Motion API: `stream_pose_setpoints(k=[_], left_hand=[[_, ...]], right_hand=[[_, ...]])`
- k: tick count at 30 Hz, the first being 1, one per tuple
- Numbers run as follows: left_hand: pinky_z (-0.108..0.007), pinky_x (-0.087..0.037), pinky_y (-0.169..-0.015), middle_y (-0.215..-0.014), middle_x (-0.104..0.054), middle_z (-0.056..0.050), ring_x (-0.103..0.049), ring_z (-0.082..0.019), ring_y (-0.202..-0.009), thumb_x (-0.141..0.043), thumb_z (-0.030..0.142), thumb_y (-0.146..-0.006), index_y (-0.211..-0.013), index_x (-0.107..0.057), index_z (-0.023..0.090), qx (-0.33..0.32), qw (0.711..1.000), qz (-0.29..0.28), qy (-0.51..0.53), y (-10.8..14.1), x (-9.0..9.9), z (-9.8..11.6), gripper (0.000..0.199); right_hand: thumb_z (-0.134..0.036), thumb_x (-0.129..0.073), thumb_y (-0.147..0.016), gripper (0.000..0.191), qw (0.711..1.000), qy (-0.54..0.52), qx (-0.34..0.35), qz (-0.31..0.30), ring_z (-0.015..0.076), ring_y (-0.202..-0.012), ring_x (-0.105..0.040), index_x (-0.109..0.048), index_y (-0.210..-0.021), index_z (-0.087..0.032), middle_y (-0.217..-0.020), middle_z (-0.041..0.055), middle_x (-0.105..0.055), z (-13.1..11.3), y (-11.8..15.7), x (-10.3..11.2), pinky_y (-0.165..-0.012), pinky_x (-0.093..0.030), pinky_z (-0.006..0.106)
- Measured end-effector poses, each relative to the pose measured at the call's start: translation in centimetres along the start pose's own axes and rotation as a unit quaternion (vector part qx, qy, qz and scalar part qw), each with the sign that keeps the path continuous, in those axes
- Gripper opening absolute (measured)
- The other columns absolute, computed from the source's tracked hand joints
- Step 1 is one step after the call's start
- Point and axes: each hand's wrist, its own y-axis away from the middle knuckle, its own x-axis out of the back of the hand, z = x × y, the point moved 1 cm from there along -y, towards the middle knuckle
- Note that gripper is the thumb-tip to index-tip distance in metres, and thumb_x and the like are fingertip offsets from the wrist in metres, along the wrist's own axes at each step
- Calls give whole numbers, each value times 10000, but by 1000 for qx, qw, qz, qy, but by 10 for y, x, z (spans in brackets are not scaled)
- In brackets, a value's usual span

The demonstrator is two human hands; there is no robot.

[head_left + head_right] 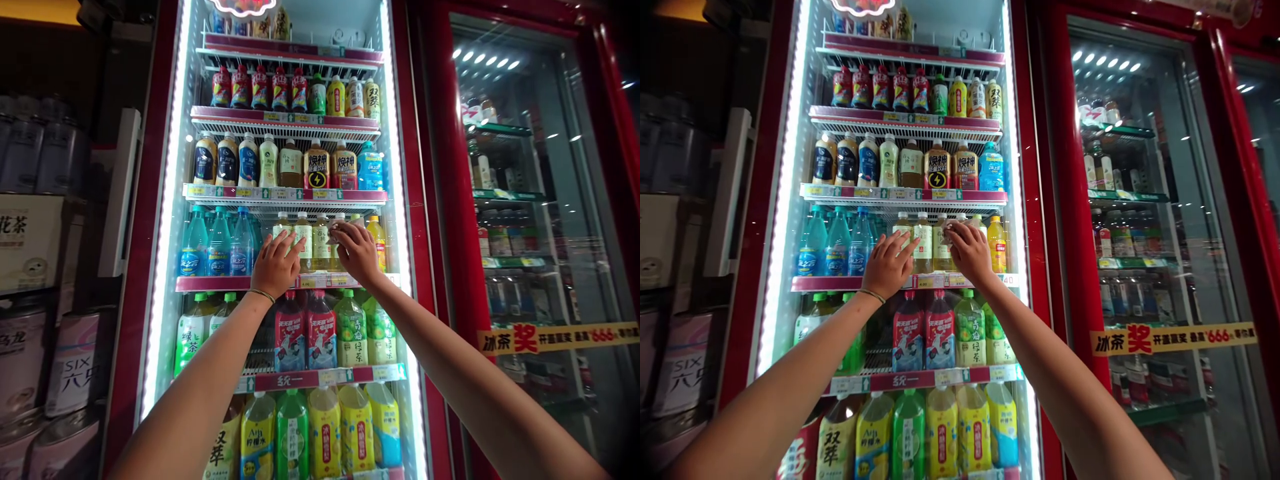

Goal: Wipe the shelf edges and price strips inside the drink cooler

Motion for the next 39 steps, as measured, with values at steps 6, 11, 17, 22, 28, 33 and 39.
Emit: stream_pose_setpoints(k=[6,11,17,22,28,33,39], left_hand=[[-528,-334,-1273,-1499,-611,-60,-491,-281,-1467,-486,230,-1007,-1477,-582,302,3,1000,7,5,0,-1,0,485],[-527,-335,-1275,-1498,-611,-67,-488,-279,-1470,-476,232,-1012,-1472,-588,284,3,1000,1,4,0,0,0,477],[-542,-316,-1283,-1510,-601,-67,-476,-284,-1479,-472,225,-1011,-1484,-577,302,14,1000,-10,19,-1,0,0,490],[-538,-321,-1280,-1507,-603,-64,-479,-283,-1477,-471,231,-1017,-1493,-566,314,9,1000,-6,16,-1,0,0,493],[-523,-341,-1269,-1498,-612,-65,-495,-277,-1465,-470,233,-1020,-1487,-575,311,6,1000,5,7,0,-1,0,485],[-517,-337,-1271,-1499,-611,-54,-492,-269,-1468,-474,229,-1013,-1497,-560,330,10,1000,4,11,0,0,0,502],[-532,-322,-1278,-1508,-602,-53,-474,-273,-1480,-480,226,-1001,-1523,-526,346,16,1000,-5,24,0,1,1,537]], right_hand=[[-165,-515,-946,276,994,15,-98,55,292,-1142,-622,-709,-1095,-294,-1174,66,-736,4,4,1,-961,-501,482],[-154,-493,-958,324,999,-35,-35,18,276,-1290,-595,-700,-1164,-296,-1296,45,-715,1,1,1,-1070,-508,487],[-146,-468,-969,379,996,-9,-86,14,296,-1330,-574,-669,-1263,-274,-1345,76,-684,1,-1,0,-1107,-503,506],[-141,-493,-945,448,999,-25,-34,-29,283,-1417,-512,-638,-1335,-304,-1442,40,-639,-2,-1,0,-1173,-464,503],[-130,-468,-957,456,998,-6,-67,-20,284,-1395,-532,-641,-1343,-300,-1434,55,-649,-4,-1,3,-1178,-438,516],[-172,-511,-946,358,998,-15,-56,-20,298,-1308,-586,-695,-1225,-301,-1330,54,-702,-3,-1,1,-1126,-474,522],[-117,-488,-925,546,997,-36,-61,-12,301,-1439,-504,-599,-1412,-339,-1451,41,-632,-1,-1,0,-1187,-443,567]])
